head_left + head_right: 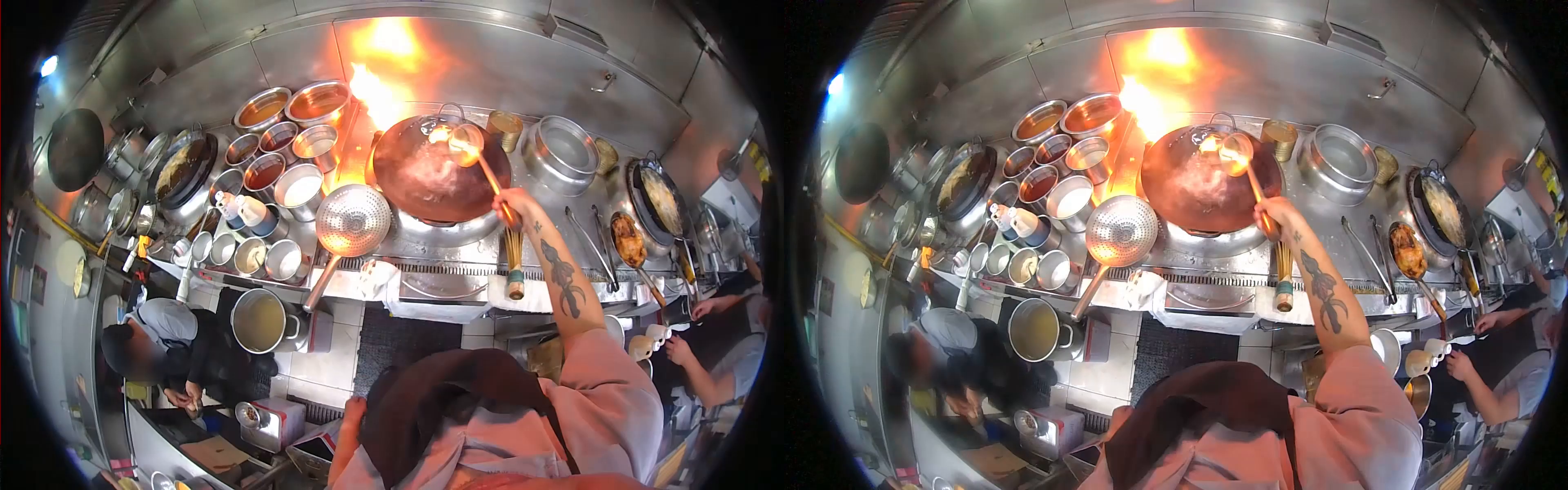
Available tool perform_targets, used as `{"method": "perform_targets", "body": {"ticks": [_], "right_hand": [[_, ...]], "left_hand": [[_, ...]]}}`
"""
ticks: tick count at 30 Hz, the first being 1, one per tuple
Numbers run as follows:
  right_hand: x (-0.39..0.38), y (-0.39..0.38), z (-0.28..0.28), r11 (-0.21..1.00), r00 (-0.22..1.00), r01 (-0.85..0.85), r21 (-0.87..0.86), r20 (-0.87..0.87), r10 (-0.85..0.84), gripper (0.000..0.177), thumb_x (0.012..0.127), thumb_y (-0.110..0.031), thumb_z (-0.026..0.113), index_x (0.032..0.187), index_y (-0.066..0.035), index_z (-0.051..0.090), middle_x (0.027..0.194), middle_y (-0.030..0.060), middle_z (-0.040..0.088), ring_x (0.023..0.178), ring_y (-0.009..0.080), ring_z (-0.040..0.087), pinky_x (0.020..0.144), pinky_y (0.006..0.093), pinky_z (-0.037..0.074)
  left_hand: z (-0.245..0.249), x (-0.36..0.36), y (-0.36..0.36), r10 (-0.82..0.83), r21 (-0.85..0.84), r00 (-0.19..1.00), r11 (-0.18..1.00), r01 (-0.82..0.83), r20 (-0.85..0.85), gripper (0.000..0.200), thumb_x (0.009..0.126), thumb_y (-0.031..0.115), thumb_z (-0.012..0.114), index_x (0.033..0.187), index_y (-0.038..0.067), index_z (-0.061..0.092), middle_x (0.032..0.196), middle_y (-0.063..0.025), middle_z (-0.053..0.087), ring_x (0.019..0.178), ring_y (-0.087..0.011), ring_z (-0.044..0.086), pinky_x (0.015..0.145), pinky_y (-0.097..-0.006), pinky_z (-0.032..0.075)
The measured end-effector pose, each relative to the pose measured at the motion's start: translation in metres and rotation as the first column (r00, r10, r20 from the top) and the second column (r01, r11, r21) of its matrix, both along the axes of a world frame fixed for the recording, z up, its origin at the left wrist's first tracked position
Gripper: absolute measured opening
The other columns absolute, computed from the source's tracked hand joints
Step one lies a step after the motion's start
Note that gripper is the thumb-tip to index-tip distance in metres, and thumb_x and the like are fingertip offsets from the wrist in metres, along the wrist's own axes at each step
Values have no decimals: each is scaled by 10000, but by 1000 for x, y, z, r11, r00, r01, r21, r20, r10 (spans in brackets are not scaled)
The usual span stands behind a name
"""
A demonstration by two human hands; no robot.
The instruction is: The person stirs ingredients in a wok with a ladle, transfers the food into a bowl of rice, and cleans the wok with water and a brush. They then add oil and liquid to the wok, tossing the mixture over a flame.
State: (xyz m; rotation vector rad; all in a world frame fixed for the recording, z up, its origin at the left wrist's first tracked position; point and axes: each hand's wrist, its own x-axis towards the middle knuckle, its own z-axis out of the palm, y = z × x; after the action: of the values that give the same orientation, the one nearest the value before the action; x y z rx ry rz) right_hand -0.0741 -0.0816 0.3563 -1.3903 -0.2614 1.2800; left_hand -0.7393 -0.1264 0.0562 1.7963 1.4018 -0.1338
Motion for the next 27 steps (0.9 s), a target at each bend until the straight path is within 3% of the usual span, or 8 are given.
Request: {"method": "perform_targets", "body": {"ticks": [4,13,16,18,21,23,25,27], "right_hand": [[-35,-55,5,955,871,24,-296,475,125,102,752,-76,575,685,-7,541,594,86,552,487,199,559,421,316,449],[-79,-48,2,963,938,-53,-264,318,138,116,766,-112,546,713,-13,575,565,62,555,446,174,525,428,325,445],[-102,-37,-29,955,692,35,-293,697,188,148,753,-117,572,777,25,607,648,137,623,536,268,604,530,376,501],[-125,-45,-52,875,0,263,-407,907,422,227,734,-172,611,800,45,603,739,242,636,707,390,632,650,421,502],[-154,-72,-18,851,157,160,-501,864,479,227,719,-144,617,830,53,604,809,298,623,818,439,616,732,448,492],[-140,-72,-10,889,231,61,-454,873,430,236,726,-155,612,828,57,597,789,285,628,790,422,625,706,442,496],[-133,-53,13,854,730,-16,-520,578,366,255,730,-128,597,866,87,609,805,279,632,825,397,641,733,437,502],[-141,-37,16,855,689,47,-516,637,347,242,739,-113,578,874,86,604,799,287,628,808,408,634,720,427,503]], "left_hand": [[-73,-49,-10,-527,408,821,714,569,-221,223,752,260,546,664,80,646,714,-185,638,673,-353,641,599,-480,504],[-82,-112,38,-739,324,651,581,747,-176,147,713,228,602,666,100,659,670,-160,635,664,-341,640,597,-457,499],[-45,-123,59,-719,233,665,624,746,-203,145,709,238,623,688,101,666,696,-151,643,677,-329,642,609,-445,499],[-22,-132,72,-689,139,687,675,724,-232,150,705,248,643,709,102,674,721,-143,651,690,-318,643,622,-434,499],[-57,-152,78,-720,176,662,638,750,-208,130,763,211,618,770,93,670,794,-129,663,684,-314,637,618,-425,497],[-30,-151,72,-561,-62,781,821,568,-276,150,806,201,576,763,86,661,797,-127,664,668,-305,635,614,-423,496],[-20,-139,68,-539,-75,805,839,539,-247,156,808,205,574,758,86,662,793,-127,664,671,-304,637,615,-423,497],[-14,-131,63,-458,-91,870,889,449,-184,169,811,211,570,749,86,665,783,-129,665,675,-302,640,618,-424,498]]}}
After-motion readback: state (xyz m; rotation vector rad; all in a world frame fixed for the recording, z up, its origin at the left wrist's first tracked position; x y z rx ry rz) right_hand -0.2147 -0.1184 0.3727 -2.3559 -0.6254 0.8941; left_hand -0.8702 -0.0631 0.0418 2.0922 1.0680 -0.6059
